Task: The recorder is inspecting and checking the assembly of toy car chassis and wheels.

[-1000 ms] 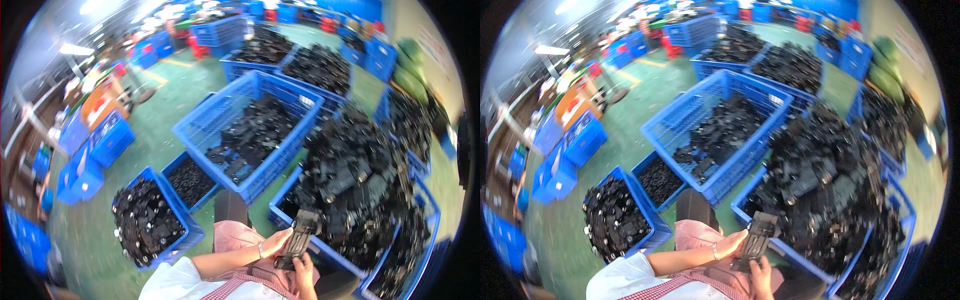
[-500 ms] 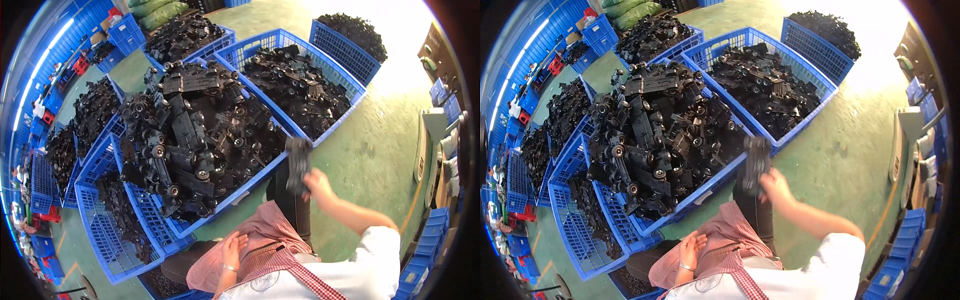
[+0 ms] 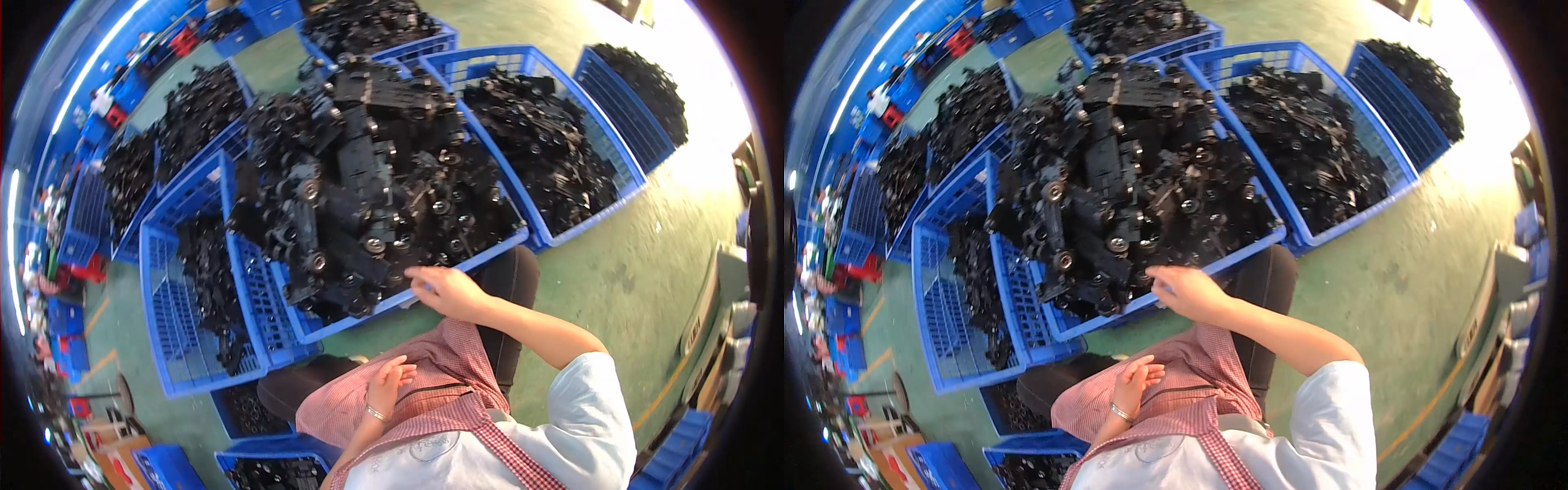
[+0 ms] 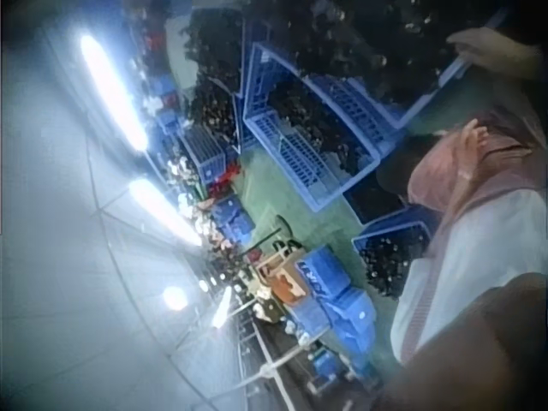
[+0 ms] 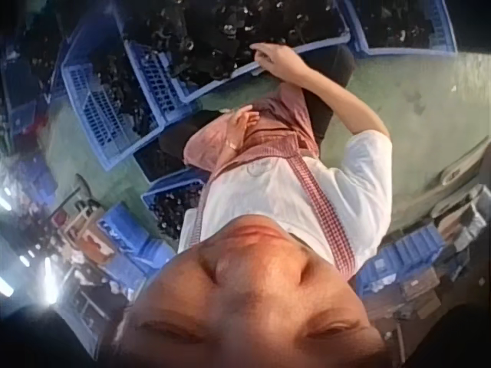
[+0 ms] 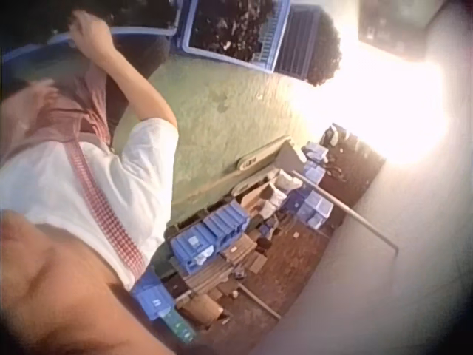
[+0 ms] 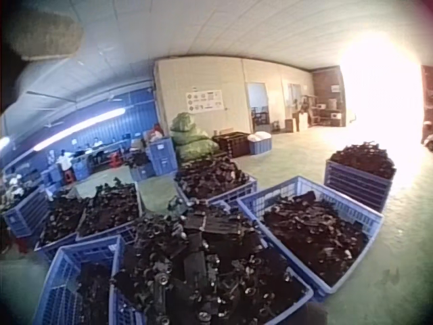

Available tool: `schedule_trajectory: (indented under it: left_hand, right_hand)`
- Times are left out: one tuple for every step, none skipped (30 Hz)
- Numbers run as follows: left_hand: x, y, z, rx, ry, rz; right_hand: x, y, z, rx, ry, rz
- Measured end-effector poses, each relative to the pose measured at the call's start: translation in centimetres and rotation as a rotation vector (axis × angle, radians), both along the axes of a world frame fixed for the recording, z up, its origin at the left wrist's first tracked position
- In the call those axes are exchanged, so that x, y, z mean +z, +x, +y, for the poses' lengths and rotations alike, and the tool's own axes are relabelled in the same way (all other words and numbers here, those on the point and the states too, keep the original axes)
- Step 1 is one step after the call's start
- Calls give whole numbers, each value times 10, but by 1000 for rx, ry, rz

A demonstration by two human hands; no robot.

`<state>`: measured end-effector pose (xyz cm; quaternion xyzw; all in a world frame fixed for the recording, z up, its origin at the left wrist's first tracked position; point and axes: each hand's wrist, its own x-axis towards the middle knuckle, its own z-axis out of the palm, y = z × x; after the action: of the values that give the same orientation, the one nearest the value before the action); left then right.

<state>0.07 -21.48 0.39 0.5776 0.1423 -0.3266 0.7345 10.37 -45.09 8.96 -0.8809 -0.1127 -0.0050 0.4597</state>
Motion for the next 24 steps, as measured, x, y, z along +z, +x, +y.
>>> schedule_trajectory:
  left_hand:
    - [-2, -1, 2, -3, 35, -5]
    - [-4, -1, 4, -5, 68, -11]
    - [-10, -1, 11, 21, 98, 19]
    - [-11, -3, 16, 63, 101, 17]
    - [-11, -5, 19, 87, 82, 44]
    - [-11, -6, 25, 123, 68, 64]
    - [-12, -9, 28, 152, 41, 58]
    - [-13, -11, 28, 161, 16, 54]
    - [-12, -14, 29, 178, 36, 50]
    - [-34, -20, 27, 112, 29, -58]
    - [-47, -22, 21, 141, -38, -68]
    - [-77, -25, 20, 132, -170, -47]
    - [-71, -22, 10, 107, -48, -52]
    - [-66, -19, 6, 107, -28, -25]
    - [-62, -16, 5, 104, -5, -35]
    - [-59, -16, 6, 90, 22, -36]
    - [-54, -18, 7, 99, 30, -43]
    - [-51, -18, 9, 98, 39, -50]
    - [-50, -20, 9, 91, 75, -74]
    - [-54, -22, 9, 98, 74, -75]
    - [-57, -23, 8, 97, 72, -75]
    - [-55, -22, 8, 69, 91, -88]
    - [-53, -22, 10, 26, 105, -138]
    - [-48, -18, 9, -24, 115, -191]
  right_hand:
    - [-1, 14, 4, -61, -29, -109]
    - [3, 32, 5, -112, 18, -266]
    - [15, 48, 8, -196, -68, -265]
    - [21, 66, 10, -278, -93, -472]
    - [35, 78, 11, -361, -131, -511]
    - [37, 92, 13, -450, -245, -539]
    - [45, 103, 16, -486, -280, -499]
    - [50, 111, 13, -480, -274, -497]
    - [44, 118, 14, -451, -307, -460]
    - [30, 122, 2, -415, -364, -421]
    - [10, 125, -14, -355, -368, -414]
    - [1, 122, -21, -359, -382, -425]
    - [-10, 121, -29, -388, -286, -401]
    - [-4, 116, -27, -426, -214, -333]
    - [-10, 116, -37, -410, -263, -409]
    - [-11, 116, -41, -422, -294, -430]
    - [-12, 120, -47, -465, -257, -413]
    - [-18, 127, -57, -524, -237, -478]
    - [-14, 134, -63, -553, -143, -489]
    - [-11, 137, -71, -612, -97, -519]
    - [0, 135, -75, -648, 10, -479]
    - [13, 131, -76, -647, -28, -552]
    - [25, 122, -74, -699, -72, -586]
    - [41, 105, -68, -728, -145, -736]
